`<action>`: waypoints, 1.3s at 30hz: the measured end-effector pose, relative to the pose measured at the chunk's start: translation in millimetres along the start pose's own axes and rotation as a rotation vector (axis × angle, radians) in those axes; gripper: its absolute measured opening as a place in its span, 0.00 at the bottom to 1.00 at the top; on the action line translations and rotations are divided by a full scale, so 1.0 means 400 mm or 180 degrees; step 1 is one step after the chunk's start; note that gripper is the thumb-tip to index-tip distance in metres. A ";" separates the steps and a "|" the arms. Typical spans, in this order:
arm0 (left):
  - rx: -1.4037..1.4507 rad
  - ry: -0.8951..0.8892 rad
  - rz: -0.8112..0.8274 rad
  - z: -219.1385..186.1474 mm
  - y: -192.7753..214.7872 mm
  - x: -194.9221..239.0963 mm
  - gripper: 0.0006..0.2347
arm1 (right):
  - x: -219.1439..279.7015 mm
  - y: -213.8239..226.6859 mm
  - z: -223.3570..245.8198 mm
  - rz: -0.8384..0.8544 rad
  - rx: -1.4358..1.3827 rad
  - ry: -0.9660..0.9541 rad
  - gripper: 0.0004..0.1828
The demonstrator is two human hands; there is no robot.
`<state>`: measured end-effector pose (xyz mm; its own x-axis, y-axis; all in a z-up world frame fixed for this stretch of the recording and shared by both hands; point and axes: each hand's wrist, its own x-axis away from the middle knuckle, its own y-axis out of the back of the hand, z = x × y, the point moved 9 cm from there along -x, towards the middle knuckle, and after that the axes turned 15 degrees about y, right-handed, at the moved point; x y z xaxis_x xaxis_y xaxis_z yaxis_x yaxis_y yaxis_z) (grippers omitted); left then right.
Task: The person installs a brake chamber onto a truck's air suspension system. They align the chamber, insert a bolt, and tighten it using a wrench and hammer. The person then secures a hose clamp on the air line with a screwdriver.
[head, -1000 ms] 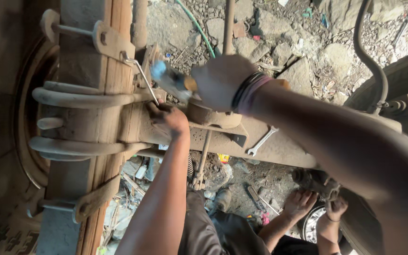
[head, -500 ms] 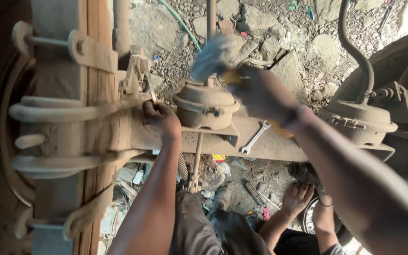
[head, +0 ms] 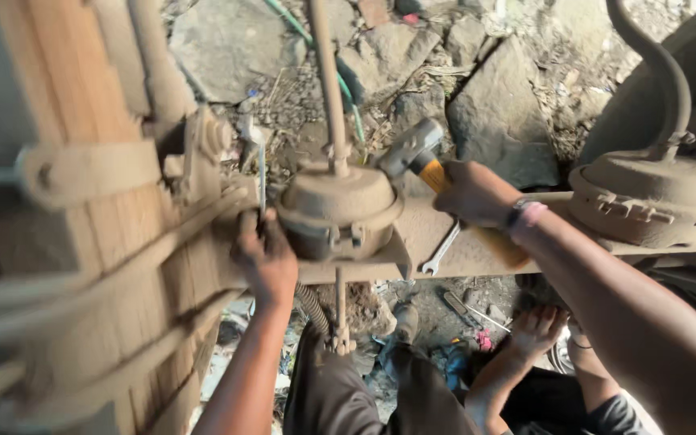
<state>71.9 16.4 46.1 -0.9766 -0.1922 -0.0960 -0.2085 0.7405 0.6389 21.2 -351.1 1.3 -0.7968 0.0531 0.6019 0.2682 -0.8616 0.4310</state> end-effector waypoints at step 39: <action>-0.0570 0.1328 0.0246 -0.059 -0.002 -0.057 0.09 | -0.479 0.098 -0.179 0.0258 0.0743 -0.0463 0.20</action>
<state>95.4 5.0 65.9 -0.8771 -0.4107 0.2491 -0.0878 0.6470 0.7575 145.8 -431.3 -145.2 -0.6861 0.0751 0.7236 0.4587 -0.7274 0.5104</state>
